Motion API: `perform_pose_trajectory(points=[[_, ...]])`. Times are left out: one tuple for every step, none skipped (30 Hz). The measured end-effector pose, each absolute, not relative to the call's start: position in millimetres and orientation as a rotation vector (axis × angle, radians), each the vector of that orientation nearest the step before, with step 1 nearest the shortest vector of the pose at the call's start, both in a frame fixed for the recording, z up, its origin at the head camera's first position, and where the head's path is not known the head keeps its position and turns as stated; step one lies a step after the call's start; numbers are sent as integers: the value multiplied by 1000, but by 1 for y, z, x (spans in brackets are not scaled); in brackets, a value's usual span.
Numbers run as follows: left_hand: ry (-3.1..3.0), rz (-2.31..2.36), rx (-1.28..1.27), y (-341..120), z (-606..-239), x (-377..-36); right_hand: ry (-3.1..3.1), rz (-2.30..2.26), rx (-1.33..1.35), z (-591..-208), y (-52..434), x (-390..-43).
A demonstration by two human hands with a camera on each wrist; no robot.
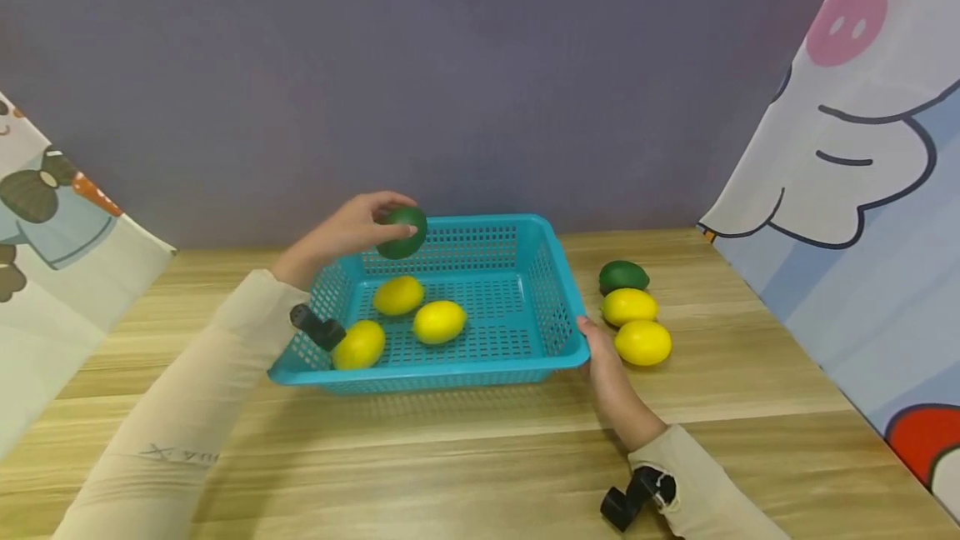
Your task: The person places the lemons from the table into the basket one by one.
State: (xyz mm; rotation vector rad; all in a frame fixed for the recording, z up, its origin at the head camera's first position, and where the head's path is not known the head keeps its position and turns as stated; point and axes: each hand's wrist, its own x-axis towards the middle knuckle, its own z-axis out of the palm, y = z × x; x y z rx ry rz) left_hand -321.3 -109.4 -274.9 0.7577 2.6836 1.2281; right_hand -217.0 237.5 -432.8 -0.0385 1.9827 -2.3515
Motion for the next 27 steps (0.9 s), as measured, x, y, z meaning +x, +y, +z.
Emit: perform_pose_trajectory(points=[[2683, 1228, 766, -107, -276, -322, 1986, -2352, -43, -433, 237, -217], [2683, 1227, 771, -105, -277, -323, 1987, -2353, -45, -433, 237, -217], [2682, 1226, 774, -103, -278, -325, 1986, -2352, -46, -433, 237, -217], [2679, 1223, 776, -101, -280, -326, 1976, -2353, -43, -433, 237, -217], [2675, 1220, 779, -98, -281, -327, 1971, -2356, -42, -433, 237, -217], [2671, 1214, 781, -95, -282, -328, 1963, -2358, -42, -433, 237, -216], [2663, 1213, 780, -92, -283, -328, 1960, -2364, -47, -433, 237, -216], [2656, 1210, 779, -89, -284, -329, 1954, -2367, -59, -433, 237, -216], [2649, 1208, 780, -86, -285, -329, 1948, -2374, -79, -433, 237, -215], [2641, 1204, 781, -83, -286, -330, 1953, -2374, -117, -432, 237, -215], [2640, 1192, 786, -80, -286, -330, 1953, -2383, -140, -432, 238, -215], [2640, 1176, 794, -77, -287, -331, 1954, -2388, -159, -432, 238, -216], [2644, 1155, 802, -74, -287, -331, 1954, -2392, -178, -433, 239, -216], [2648, 1132, 808, -71, -287, -332, 1956, -2388, -188, -433, 240, -217], [2659, 1103, 818, -68, -287, -333, 1959, -2384, -192, -434, 242, -218], [2667, 1074, 825, -65, -288, -333, 1964, -2377, -181, -435, 243, -219], [2674, 1049, 834, -62, -288, -333, 1956, -2378, -151, -436, 243, -220], [2675, 1033, 835, -60, -288, -334, 1960, -2369, -137, -436, 244, -221], [2672, 1021, 837, -58, -289, -334, 1957, -2363, -127, -437, 244, -221], [2667, 1015, 837, -56, -290, -335, 1958, -2358, -115, -437, 244, -222], [2662, 1008, 842, -54, -291, -336, 1956, -2353, -111, -437, 244, -222], [2652, 1006, 845, -52, -292, -336, 1956, -2354, -103, -437, 243, -221], [2644, 1007, 845, -50, -294, -337, 1960, -2353, -103, -436, 243, -221], [2635, 1005, 847, -48, -296, -338, 1963, -2354, -106, -436, 242, -220], [2626, 1005, 850, -46, -298, -339, 1964, -2357, -109, -436, 241, -220], [2619, 1005, 848, -45, -300, -341, 1966, -2358, -109, -435, 240, -219], [2611, 1001, 843, -43, -302, -341, 1964, -2358, -110, -435, 240, -218]])
